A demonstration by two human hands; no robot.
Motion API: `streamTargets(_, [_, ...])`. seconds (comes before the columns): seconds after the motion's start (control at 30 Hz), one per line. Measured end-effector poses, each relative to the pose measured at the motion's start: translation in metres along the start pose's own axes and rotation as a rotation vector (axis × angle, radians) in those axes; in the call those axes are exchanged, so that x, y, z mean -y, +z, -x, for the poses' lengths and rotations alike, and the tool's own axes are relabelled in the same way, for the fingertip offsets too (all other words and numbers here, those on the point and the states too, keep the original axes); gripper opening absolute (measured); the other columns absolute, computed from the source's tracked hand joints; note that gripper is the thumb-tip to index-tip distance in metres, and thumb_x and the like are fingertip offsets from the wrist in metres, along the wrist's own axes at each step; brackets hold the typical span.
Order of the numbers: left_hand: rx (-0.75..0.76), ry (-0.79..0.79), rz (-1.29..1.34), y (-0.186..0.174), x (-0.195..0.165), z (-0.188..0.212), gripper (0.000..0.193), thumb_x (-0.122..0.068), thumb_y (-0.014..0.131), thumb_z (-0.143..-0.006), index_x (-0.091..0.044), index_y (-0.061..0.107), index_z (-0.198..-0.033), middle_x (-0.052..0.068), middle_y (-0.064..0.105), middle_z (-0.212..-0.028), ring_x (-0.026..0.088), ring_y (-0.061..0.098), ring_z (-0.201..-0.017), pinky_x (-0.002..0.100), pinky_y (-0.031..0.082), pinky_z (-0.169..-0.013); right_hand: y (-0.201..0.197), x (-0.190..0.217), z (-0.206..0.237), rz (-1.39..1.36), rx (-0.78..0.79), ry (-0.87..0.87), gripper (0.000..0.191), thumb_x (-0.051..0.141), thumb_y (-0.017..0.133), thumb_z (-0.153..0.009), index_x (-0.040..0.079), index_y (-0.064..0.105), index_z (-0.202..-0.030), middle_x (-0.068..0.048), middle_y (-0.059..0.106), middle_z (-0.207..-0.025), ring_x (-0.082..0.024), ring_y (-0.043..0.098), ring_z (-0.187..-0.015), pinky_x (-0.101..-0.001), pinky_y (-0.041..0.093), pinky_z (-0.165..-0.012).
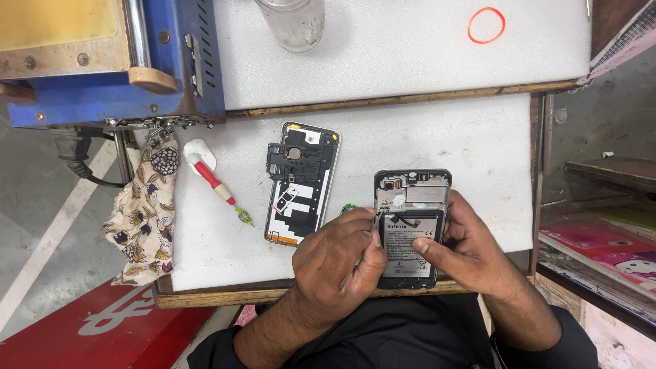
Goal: The person cleans a smartphone motherboard with a spray and cloth, then uses a metal tool to pry and remove a battery from a phone chassis. The person handles the motherboard and phone body throughout the process.
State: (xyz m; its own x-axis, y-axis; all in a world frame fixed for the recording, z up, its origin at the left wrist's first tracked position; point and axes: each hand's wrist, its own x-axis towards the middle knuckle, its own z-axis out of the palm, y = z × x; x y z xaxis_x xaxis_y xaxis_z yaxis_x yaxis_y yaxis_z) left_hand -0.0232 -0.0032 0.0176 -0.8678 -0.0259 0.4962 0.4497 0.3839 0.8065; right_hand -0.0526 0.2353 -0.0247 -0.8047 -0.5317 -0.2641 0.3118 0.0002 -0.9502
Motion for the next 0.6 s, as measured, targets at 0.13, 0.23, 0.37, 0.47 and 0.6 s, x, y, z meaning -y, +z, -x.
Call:
streamTargets(0.13, [-0.006, 0.002, -0.008, 0.0006, 0.0003, 0.0004, 0.019, 0.006, 0.07, -0.095, 0.001, 0.055, -0.106, 0.015, 0.069, -0.09, 0.029, 0.078, -0.094, 0.04, 0.071, -0.089, -0.0005, 0.0, -0.0013, 0.035, -0.014, 0.024, 0.063, 0.005, 0.062, -0.096, -0.006, 0.031, -0.15, -0.022, 0.073, -0.114, -0.021, 0.073, -0.107, -0.0361, 0.066, -0.085])
streamTargets(0.23, [0.0, 0.004, -0.009, 0.0008, 0.0008, 0.0012, 0.019, 0.006, 0.07, -0.096, 0.001, 0.055, -0.106, 0.015, 0.069, -0.091, 0.026, 0.078, -0.091, 0.042, 0.067, -0.09, -0.0002, -0.0002, -0.0025, 0.015, 0.038, -0.038, 0.059, 0.006, 0.062, -0.099, -0.008, 0.034, -0.149, -0.023, 0.072, -0.116, -0.021, 0.072, -0.112, -0.0364, 0.065, -0.09])
streamTargets(0.37, [-0.005, 0.004, -0.013, 0.0009, 0.0008, 0.002, 0.019, 0.005, 0.07, -0.096, 0.001, 0.055, -0.107, 0.015, 0.069, -0.091, 0.028, 0.078, -0.093, 0.04, 0.07, -0.089, 0.0004, 0.0013, -0.0025, 0.007, 0.014, -0.003, 0.061, 0.005, 0.061, -0.097, -0.006, 0.031, -0.149, -0.022, 0.073, -0.114, -0.021, 0.073, -0.109, -0.0362, 0.066, -0.087])
streamTargets(0.47, [-0.006, 0.013, -0.007, 0.0008, 0.0006, 0.0024, 0.018, 0.005, 0.069, -0.096, 0.001, 0.055, -0.106, 0.014, 0.068, -0.09, 0.026, 0.078, -0.091, 0.042, 0.071, -0.091, 0.0012, 0.0029, -0.003, 0.006, 0.017, 0.004, 0.061, 0.005, 0.061, -0.097, -0.006, 0.031, -0.149, -0.023, 0.072, -0.115, -0.021, 0.073, -0.109, -0.0362, 0.066, -0.086])
streamTargets(0.6, [-0.001, -0.001, -0.026, 0.0009, 0.0004, 0.0031, 0.019, 0.005, 0.07, -0.095, 0.001, 0.055, -0.106, 0.016, 0.069, -0.093, 0.029, 0.078, -0.095, 0.039, 0.07, -0.087, 0.0023, 0.0044, -0.003, -0.029, 0.023, -0.009, 0.06, 0.004, 0.06, -0.098, -0.006, 0.031, -0.149, -0.024, 0.071, -0.119, -0.021, 0.072, -0.113, -0.0366, 0.064, -0.09])
